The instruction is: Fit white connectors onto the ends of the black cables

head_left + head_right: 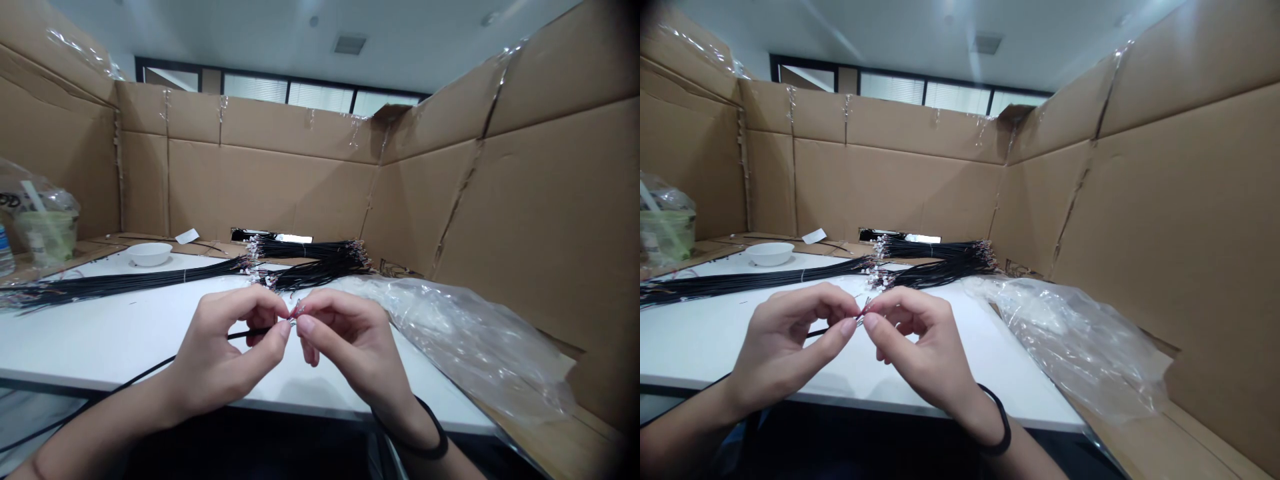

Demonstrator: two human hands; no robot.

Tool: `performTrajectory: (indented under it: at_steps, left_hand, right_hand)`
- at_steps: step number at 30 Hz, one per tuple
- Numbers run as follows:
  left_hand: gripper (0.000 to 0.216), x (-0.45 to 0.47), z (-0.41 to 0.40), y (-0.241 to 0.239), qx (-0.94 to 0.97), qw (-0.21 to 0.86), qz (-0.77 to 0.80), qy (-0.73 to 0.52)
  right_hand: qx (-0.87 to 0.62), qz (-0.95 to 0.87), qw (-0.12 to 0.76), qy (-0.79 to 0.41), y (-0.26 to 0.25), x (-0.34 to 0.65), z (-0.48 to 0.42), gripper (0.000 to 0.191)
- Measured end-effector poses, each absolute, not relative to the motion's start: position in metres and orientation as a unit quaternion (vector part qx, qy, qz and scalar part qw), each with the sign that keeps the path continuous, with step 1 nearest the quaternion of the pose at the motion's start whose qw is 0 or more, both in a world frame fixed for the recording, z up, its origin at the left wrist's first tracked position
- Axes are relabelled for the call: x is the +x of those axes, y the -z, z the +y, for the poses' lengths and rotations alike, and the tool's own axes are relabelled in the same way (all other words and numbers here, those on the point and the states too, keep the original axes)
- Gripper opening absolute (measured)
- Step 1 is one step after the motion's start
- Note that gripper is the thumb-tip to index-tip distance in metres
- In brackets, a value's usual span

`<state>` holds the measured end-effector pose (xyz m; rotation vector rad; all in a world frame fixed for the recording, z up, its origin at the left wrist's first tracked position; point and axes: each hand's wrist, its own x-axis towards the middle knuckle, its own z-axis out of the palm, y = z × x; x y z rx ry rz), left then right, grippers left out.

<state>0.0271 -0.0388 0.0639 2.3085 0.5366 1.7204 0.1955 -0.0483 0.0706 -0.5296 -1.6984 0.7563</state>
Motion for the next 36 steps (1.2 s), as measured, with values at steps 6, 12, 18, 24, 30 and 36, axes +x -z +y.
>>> performTrajectory:
  at_steps: [6, 12, 18, 24, 30, 36]
  left_hand:
    - [0.005, 0.028, -0.039, -0.063, 0.783, 0.119, 0.195, -0.579]
    - [0.006, 0.028, -0.039, -0.062, 0.778, 0.118, 0.191, -0.587]
    - [0.01, 0.027, -0.037, -0.059, 0.775, 0.114, 0.171, -0.598]
    - [0.017, 0.026, -0.037, -0.058, 0.768, 0.097, 0.163, -0.611]
    - [0.011, 0.026, -0.039, -0.062, 0.767, 0.13, 0.205, -0.594]
    - [0.013, 0.027, -0.038, -0.063, 0.761, 0.155, 0.211, -0.594]
  right_hand:
    - [-0.228, -0.746, 0.597, -0.187, -0.064, 0.195, -0.048, 0.024]
    - [-0.24, -0.754, 0.597, -0.131, -0.063, 0.195, -0.048, 0.02]
    - [-0.249, -0.753, 0.592, -0.142, -0.064, 0.195, -0.049, 0.018]
    - [-0.227, -0.757, 0.607, -0.081, -0.061, 0.194, -0.046, 0.02]
    - [-0.197, -0.755, 0.622, 0.071, -0.058, 0.191, -0.045, 0.027]
    - [-0.17, -0.768, 0.607, 0.116, -0.058, 0.191, -0.044, 0.028]
